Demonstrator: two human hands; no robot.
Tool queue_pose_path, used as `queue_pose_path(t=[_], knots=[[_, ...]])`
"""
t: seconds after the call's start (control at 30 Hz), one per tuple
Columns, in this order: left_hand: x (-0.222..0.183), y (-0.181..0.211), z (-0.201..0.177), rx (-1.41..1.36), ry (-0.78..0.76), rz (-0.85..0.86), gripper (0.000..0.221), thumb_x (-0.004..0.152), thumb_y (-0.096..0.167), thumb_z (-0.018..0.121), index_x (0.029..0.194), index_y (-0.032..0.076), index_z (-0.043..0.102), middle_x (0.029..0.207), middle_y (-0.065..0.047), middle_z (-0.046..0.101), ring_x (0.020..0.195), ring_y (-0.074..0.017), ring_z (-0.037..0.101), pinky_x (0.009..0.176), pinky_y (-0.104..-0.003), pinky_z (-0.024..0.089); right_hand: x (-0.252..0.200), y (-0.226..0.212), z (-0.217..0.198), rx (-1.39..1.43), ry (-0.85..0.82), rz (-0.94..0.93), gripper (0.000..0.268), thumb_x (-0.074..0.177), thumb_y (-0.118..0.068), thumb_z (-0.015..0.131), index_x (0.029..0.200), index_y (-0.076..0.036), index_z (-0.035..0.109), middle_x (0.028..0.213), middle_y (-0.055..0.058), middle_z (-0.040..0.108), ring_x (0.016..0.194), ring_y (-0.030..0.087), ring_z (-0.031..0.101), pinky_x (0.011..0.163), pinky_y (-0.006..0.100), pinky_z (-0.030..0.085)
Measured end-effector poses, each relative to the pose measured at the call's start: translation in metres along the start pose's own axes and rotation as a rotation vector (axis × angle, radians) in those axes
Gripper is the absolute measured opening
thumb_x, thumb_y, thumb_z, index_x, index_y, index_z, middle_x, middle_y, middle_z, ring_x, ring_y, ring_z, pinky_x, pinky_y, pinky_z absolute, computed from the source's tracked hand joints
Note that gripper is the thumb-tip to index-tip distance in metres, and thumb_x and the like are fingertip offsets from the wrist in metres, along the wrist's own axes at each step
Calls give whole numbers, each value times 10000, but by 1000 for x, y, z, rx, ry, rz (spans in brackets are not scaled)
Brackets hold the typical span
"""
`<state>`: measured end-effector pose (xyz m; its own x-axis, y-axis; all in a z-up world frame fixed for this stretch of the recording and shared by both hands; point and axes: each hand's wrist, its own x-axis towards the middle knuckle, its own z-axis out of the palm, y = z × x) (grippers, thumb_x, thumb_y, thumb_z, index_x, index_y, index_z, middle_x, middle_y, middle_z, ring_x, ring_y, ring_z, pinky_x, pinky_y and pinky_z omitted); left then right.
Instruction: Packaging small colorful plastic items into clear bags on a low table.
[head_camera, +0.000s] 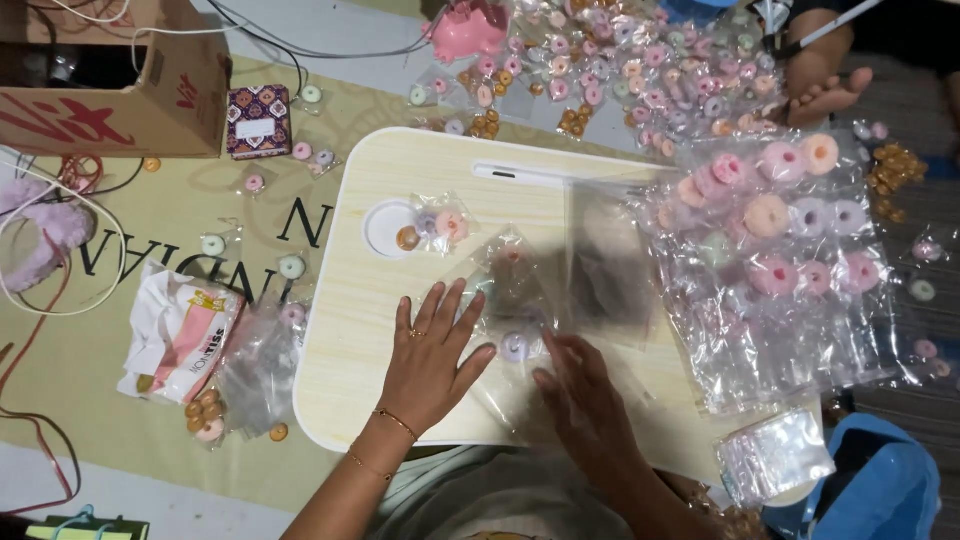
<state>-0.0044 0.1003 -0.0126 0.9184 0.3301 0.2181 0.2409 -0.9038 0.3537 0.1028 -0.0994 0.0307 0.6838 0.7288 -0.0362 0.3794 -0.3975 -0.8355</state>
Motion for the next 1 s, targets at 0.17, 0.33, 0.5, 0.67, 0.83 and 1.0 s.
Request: queue_pose_path(t=[0.17,0.33,0.5,0.67,0.83,1.0], knots=[[1,-1,0,9,9,2,687,1007,565,444,1557,156,411,1646,-97,347,1532,-315,253,1216,-572,102,18,4,7,-504,136,-466,438,946,-227,646,1339,-42,584,1230,75,687,953,246,640,873,431,425],[0,0,2,14,33,6,702,997,579,457,1560,163,405,1641,-88,359,1533,-306,253,1222,-571,100,17,20,15,-492,72,-418,537,948,-267,623,1435,-65,523,1358,84,630,1213,288,591,981,497,380],[-2,0,4,10,51,12,703,984,576,489,1552,167,418,1623,-100,382,1524,-313,269,1212,-578,111,19,15,14,-566,139,-402,661,843,-289,788,1396,-25,539,1331,83,641,1226,257,594,985,479,389],[-2,-3,10,25,68,3,717,970,578,518,1550,168,417,1619,-95,386,1511,-312,288,1206,-562,127,37,22,10,-705,164,-551,612,941,-387,639,1418,-21,522,1496,143,508,1328,316,492,1087,527,369],[6,-5,8,53,105,19,729,957,565,542,1552,164,408,1633,-85,369,1514,-310,293,1201,-550,163,43,19,10,-631,137,-549,614,911,-299,671,1417,13,517,1470,207,526,1338,363,492,1095,548,341],[-4,-1,8,70,31,12,734,958,587,527,1550,169,404,1634,-76,365,1509,-310,293,1187,-549,180,32,42,20,-652,108,-460,621,986,-390,579,1474,-13,496,1514,191,516,1412,360,465,1158,585,304]])
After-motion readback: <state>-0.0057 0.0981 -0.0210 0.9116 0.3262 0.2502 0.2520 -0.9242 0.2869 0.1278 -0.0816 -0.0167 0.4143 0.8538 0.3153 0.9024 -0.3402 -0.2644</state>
